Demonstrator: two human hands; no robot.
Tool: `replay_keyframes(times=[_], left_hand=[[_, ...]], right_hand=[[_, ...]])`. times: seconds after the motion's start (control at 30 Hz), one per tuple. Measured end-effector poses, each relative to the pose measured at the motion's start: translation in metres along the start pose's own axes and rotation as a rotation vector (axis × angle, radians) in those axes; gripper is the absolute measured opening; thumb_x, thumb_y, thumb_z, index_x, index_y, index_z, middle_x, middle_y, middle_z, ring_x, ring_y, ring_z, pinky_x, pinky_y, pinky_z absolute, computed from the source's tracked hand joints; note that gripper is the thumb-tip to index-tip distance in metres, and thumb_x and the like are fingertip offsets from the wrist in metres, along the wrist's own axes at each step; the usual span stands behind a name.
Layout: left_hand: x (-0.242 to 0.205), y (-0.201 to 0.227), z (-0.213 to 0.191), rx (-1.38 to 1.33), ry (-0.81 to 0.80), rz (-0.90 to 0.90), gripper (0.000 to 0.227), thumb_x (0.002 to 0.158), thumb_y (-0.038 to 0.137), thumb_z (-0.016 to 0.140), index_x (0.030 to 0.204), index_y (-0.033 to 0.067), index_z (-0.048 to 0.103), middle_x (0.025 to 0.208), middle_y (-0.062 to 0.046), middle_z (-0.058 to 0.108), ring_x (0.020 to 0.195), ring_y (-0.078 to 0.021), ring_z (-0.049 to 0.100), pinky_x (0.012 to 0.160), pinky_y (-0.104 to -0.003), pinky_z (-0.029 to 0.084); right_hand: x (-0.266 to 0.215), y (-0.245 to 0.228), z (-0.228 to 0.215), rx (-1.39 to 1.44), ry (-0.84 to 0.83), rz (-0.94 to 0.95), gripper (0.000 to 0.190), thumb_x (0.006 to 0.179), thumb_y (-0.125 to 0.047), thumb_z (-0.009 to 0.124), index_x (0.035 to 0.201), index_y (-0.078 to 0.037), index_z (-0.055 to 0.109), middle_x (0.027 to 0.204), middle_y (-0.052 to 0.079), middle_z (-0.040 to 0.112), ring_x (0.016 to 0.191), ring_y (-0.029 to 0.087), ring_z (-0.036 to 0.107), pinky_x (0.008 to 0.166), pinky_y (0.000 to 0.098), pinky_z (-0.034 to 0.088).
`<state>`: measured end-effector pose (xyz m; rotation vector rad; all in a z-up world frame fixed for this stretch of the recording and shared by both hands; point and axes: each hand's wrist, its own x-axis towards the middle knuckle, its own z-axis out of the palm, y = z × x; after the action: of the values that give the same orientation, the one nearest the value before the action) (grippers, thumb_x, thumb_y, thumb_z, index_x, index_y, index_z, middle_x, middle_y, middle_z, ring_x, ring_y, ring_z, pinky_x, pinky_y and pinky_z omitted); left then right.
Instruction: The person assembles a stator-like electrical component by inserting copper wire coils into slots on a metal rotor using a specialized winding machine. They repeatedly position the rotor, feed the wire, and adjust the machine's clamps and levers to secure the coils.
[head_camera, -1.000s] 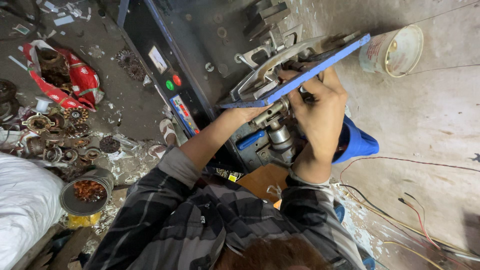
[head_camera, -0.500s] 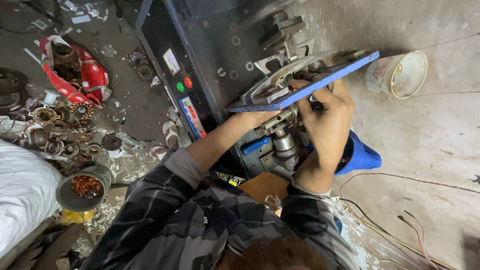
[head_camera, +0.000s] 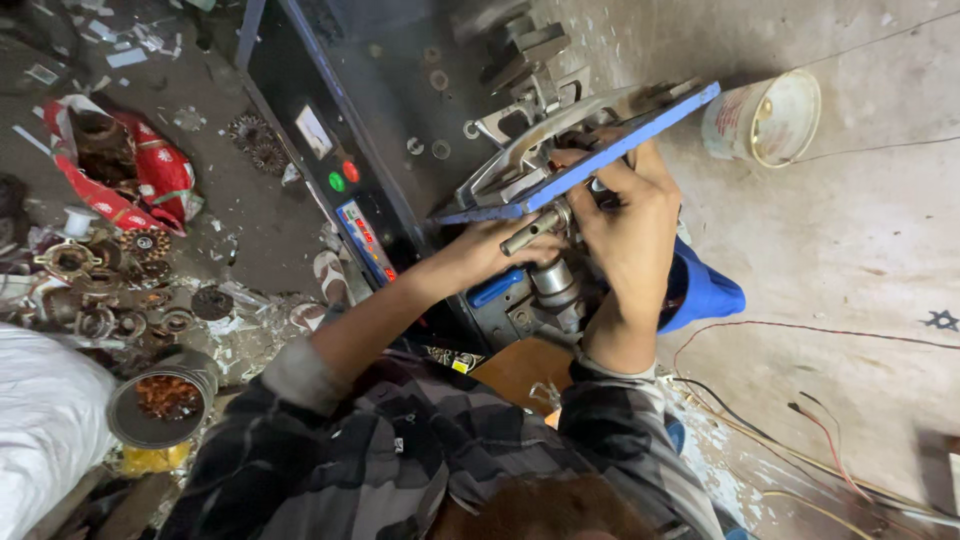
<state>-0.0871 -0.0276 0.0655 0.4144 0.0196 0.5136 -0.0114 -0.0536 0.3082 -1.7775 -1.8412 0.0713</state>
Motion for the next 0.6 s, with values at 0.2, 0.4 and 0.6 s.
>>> replay_keyframes(times=[0.2,0.4,0.6], left_hand=[[-0.087,0.103,0.051,1.069,-0.282,-0.032,0.039,0.105,0.028,0.059,0.139,0.0075,0.062,0.133,-0.011,0.071,0.121,-0.0223,0.069,0.102,-0.036,0.053],[-0.121,0.186,0.111,1.182,-0.199,0.337,0.025,0.102,0.019,0.068,0.124,0.0092,0.071,0.117,-0.009,0.078,0.103,-0.0198,0.078,0.091,-0.034,0.065],[-0.089,0.228,0.145,1.396,0.137,0.915,0.016,0.116,0.016,0.058,0.117,0.0038,0.068,0.117,-0.009,0.073,0.112,-0.0215,0.071,0.102,-0.031,0.055]], right_hand=[[0.000,0.001,-0.001,0.008,-0.014,0.051,0.038,0.080,0.005,0.082,0.115,-0.009,0.078,0.114,0.013,0.069,0.106,0.030,0.069,0.092,0.0359,0.053],[0.001,-0.001,-0.003,0.016,0.005,0.000,0.041,0.080,0.005,0.081,0.118,-0.010,0.078,0.118,0.014,0.068,0.110,0.032,0.068,0.094,0.0368,0.053],[0.000,0.001,-0.002,0.033,0.012,-0.010,0.036,0.084,0.004,0.081,0.117,-0.010,0.078,0.118,0.015,0.069,0.109,0.032,0.069,0.094,0.0367,0.053]])
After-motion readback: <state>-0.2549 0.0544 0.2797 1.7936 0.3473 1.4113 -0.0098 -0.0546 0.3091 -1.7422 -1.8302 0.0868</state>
